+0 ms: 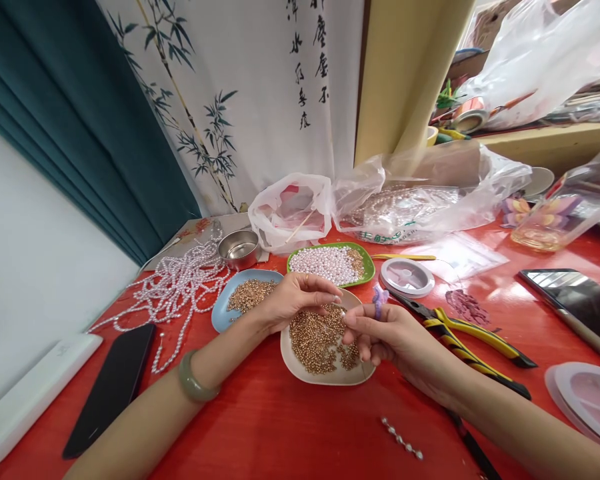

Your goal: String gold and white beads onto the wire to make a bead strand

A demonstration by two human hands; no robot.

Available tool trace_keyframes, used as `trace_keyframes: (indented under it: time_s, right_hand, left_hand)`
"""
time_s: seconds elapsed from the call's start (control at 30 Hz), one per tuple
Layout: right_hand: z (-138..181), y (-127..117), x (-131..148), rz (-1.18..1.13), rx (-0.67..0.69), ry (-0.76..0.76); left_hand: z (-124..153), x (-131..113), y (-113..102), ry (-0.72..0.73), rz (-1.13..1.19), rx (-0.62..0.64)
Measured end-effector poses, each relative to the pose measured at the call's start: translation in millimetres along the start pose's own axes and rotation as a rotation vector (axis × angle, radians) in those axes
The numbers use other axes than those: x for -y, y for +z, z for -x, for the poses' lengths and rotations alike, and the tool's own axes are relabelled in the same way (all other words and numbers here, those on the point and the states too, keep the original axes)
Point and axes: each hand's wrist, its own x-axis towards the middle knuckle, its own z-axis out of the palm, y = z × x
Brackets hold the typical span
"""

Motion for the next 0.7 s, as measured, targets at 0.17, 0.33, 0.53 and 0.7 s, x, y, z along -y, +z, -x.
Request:
trace_keyframes:
  time_s: [0.17,0.33,0.53,0.7]
  right_hand:
    - [0.2,-0.5,-0.7,-0.001,-0.002,-0.008]
    - [-1.4,-1.0,-2.1,0.014,0.014,-0.023]
    - [-1.3,-0.3,-2.0,0.031,0.025,-0.034]
    - [-0.6,2.0,0.1,0.049,0.001,-0.027]
  left_hand:
    - [0.2,1.1,-0.1,0.027,-0.051,0.017]
    - [1.9,-1.2,2.3,0.042,-0.087,0.049]
    - [3.4,-4.2,1.7,0.050,-0.112,0.065]
    - [2.8,-4.5,1.6,0.047,-0.106,0.044]
